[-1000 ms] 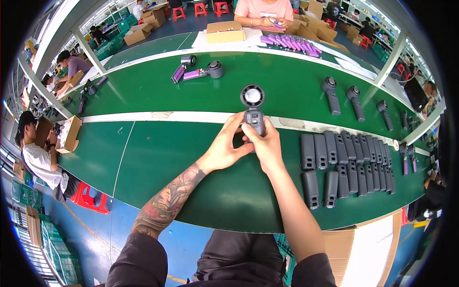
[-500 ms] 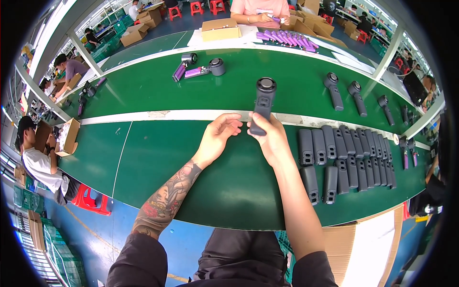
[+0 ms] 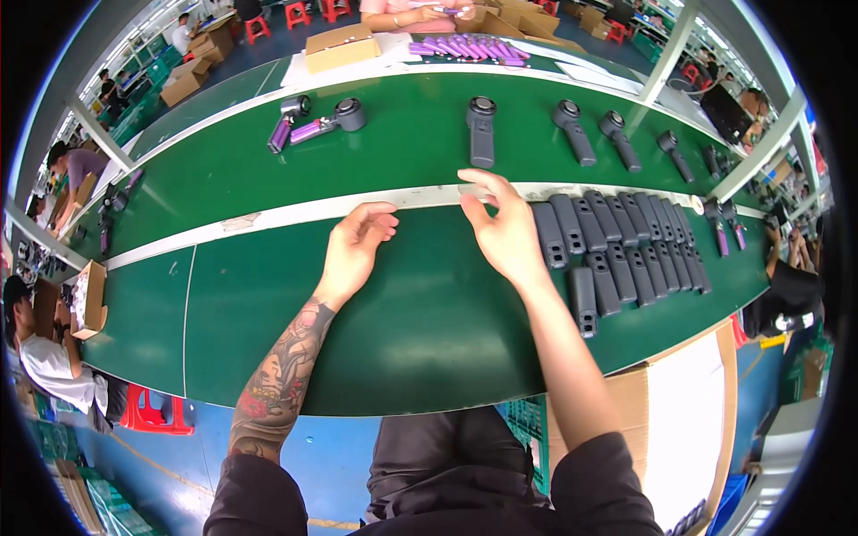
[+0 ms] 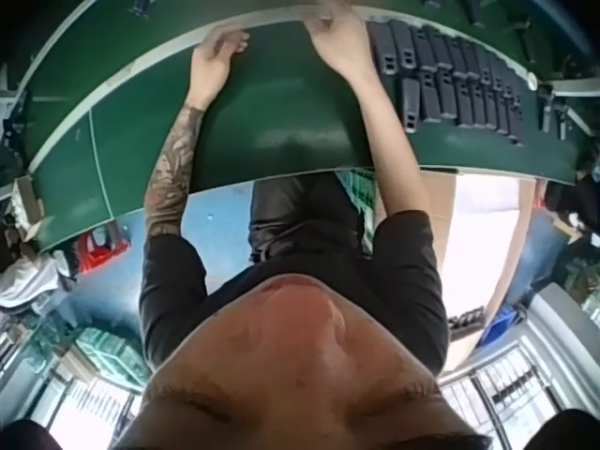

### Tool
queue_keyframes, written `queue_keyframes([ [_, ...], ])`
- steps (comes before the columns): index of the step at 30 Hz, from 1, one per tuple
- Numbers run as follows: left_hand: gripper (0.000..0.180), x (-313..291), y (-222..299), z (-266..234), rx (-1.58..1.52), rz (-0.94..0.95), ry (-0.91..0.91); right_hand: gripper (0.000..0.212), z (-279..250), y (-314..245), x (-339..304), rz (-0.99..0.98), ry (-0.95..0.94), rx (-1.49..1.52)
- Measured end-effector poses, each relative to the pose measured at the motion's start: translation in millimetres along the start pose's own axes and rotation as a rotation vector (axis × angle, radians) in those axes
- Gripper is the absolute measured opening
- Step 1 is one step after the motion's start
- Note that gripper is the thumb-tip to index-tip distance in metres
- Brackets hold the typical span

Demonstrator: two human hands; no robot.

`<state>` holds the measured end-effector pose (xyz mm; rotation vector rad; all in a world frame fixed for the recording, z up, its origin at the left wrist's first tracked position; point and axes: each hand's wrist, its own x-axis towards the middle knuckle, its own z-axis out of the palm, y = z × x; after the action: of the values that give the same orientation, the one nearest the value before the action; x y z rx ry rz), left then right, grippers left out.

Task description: Inspecting handheld electronic devices and organizing them into rows or packaging on a production line.

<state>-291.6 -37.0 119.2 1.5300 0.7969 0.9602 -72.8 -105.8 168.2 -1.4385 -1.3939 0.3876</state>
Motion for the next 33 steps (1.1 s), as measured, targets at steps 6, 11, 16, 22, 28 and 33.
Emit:
queue_keyframes([
  [6, 0.024, -2.5, 2.4, -8.5, 0.058, 0.015, 0.003, 0.05, -85.3, -33.3, -75.2, -0.299, -0.06, -0.94],
  [11, 0.023, -5.5, 8.3, -7.6, 0.115, 0.017, 0.003, 0.061, -103.1, -39.0, -144.8, -0.196, -0.299, -1.077],
  [16, 0.021, -7.6, 10.0, -18.8, 0.152, 0.047, 0.044, 0.071, -81.5, -51.7, -176.9, -0.095, -0.405, -0.948],
  [22, 0.021, -9.0, 9.9, -24.6, 0.118, 0.032, 0.06, 0.07, -26.4, -97.0, -162.0, -0.229, -0.539, -0.816],
  [28, 0.022, -4.3, -1.2, -48.6, -0.002, 0.062, 0.172, 0.064, 51.1, -65.9, -90.1, -0.354, -0.368, -0.894],
  [33, 0.024, 1.5, -1.8, -55.0, 0.104, 0.041, 0.246, 0.061, 68.0, -56.0, -57.6, -0.25, -0.309, -1.051],
])
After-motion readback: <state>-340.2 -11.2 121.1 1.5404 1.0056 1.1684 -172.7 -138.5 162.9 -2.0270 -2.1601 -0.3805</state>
